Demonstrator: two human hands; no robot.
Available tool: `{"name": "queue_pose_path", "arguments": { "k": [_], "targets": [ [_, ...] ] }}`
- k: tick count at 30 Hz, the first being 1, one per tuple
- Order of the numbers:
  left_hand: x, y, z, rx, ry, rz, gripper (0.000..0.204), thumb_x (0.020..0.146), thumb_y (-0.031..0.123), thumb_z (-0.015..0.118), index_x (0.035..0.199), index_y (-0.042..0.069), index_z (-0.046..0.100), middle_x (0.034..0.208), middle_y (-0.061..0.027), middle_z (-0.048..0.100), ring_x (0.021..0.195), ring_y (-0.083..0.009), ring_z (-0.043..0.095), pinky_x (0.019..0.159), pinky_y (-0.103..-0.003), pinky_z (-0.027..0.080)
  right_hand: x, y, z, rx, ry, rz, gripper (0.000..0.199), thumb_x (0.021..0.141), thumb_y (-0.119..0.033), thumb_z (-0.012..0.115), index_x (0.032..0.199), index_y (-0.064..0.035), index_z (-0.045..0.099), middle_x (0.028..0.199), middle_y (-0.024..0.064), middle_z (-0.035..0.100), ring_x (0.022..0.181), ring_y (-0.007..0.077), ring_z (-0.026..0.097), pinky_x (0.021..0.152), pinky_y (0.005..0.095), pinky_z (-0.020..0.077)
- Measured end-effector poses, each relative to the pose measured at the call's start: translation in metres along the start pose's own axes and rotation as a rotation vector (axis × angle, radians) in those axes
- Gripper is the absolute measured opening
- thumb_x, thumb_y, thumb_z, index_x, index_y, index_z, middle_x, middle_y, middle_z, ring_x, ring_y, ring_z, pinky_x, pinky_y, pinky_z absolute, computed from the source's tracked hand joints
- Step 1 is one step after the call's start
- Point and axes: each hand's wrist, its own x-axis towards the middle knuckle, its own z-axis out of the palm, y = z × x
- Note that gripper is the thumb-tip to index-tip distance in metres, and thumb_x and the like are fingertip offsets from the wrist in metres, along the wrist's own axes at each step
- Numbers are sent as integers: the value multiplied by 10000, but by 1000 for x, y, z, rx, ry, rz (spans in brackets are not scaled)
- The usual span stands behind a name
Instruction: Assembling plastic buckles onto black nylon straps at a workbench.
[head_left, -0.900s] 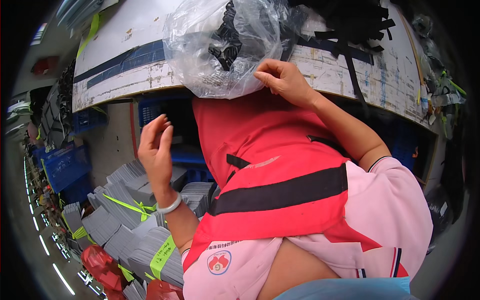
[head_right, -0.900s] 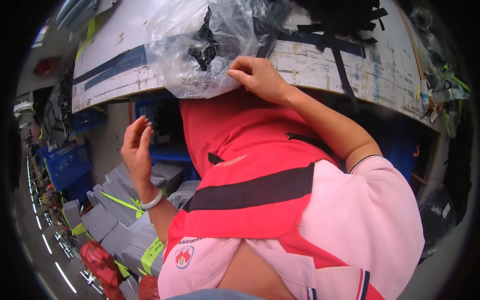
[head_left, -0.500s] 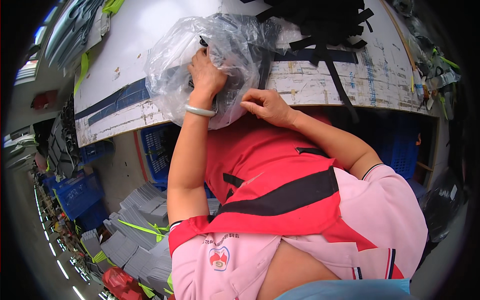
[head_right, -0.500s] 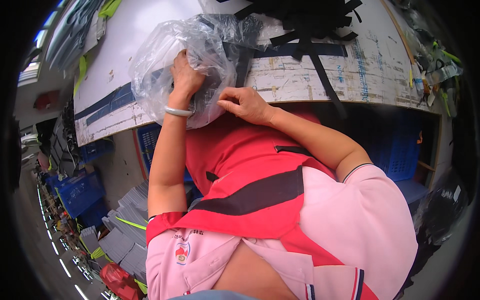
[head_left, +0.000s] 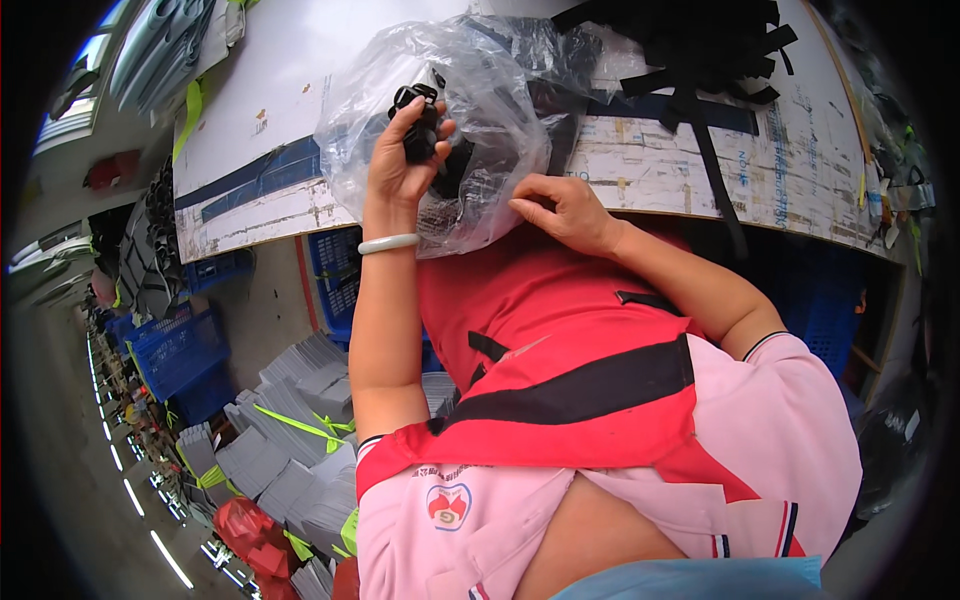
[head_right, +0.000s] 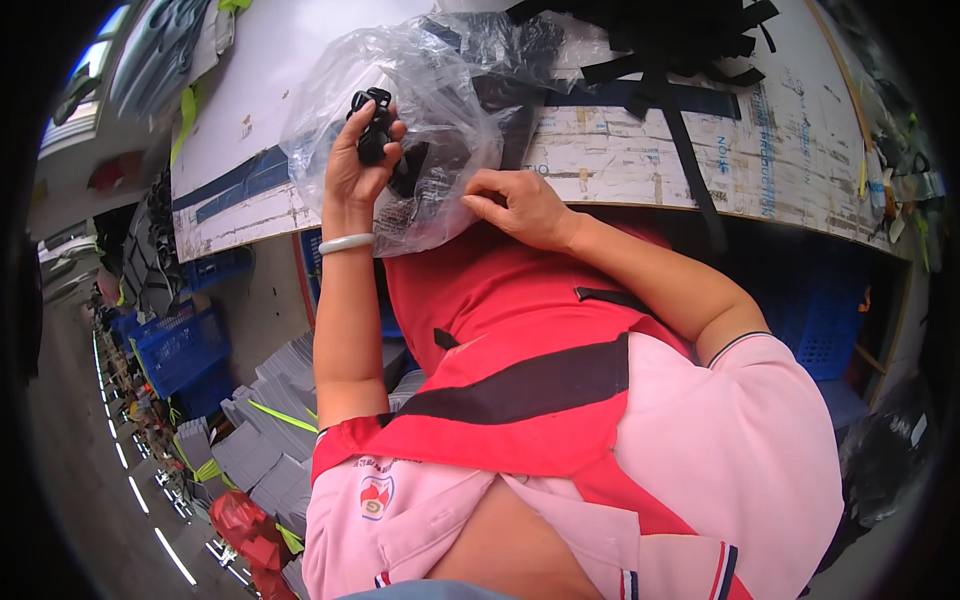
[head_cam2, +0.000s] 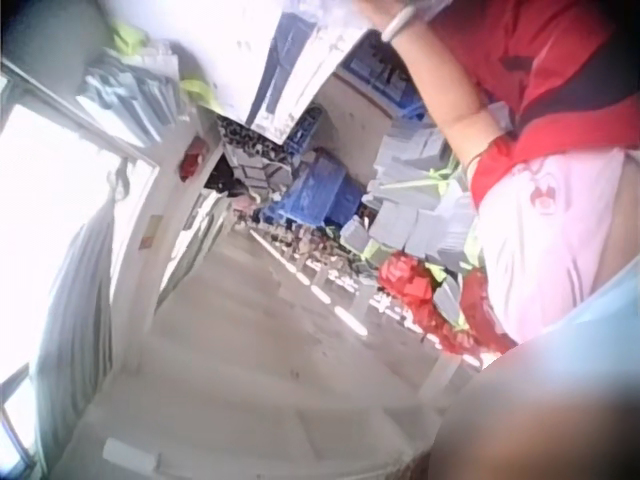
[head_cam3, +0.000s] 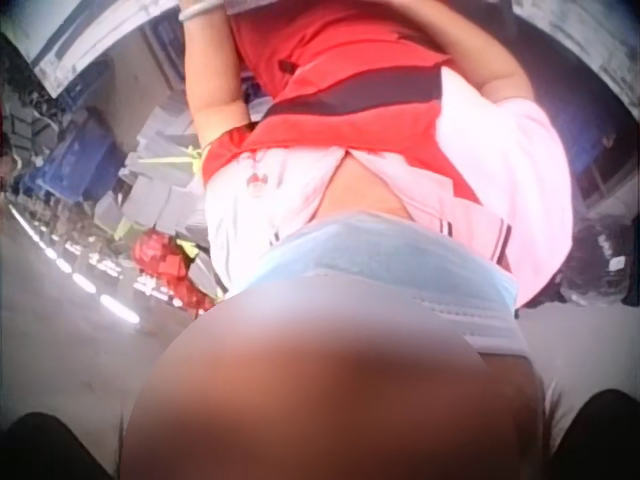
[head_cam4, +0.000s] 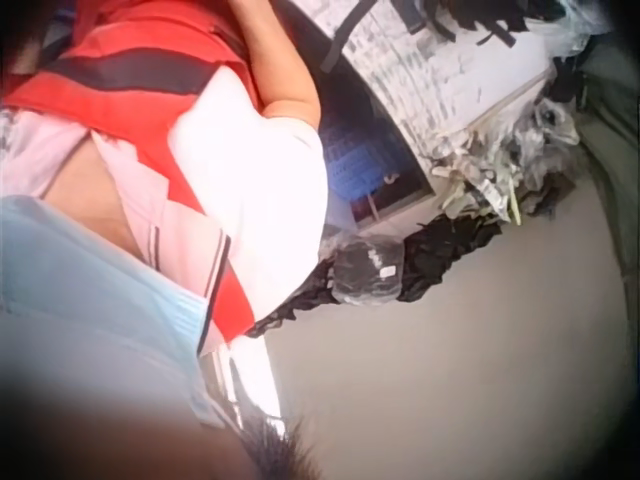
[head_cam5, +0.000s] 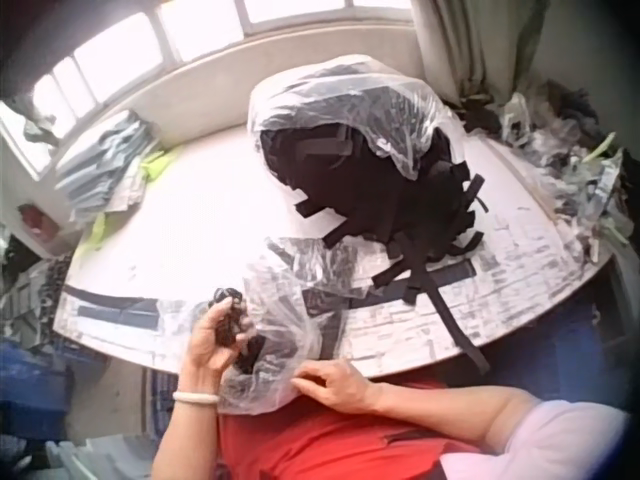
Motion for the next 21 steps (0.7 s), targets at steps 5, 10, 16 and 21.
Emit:
{"name": "queue_pose_path", "arguments": {
  "k": [5,10,16,21],
  "targets": [
    [-22,-7,9,-72,60,59,302,941,286,609,1119,44,574,965,-108,630,689,-197,611,438,-241,457,0,-2,0,56,-34,48,121,929,-141,614,949,-23,628,727,11,588,626,72,536,565,234,439],
    [-58,-11,29,111,-64,148,299,946,293,603,1099,38,572,931,-110,618,652,-167,577,433,-239,441,12,-47,-10,327,29,232,188,942,-199,600,985,-20,636,708,10,591,564,62,531,518,205,441],
    [-102,-36,48,372,-187,168,230,939,175,606,1081,-4,637,836,-94,649,587,-130,599,439,-228,472,43,-59,-23,598,-148,472,279,938,-292,609,903,-16,629,691,2,579,531,48,540,459,178,429],
    [-106,-41,36,268,-196,67,326,924,131,612,1202,-35,577,916,-131,664,715,-209,683,455,-241,509,34,-45,-22,631,-218,521,253,908,-294,655,853,-49,627,675,-9,570,515,31,515,448,176,404]
  ]
}}
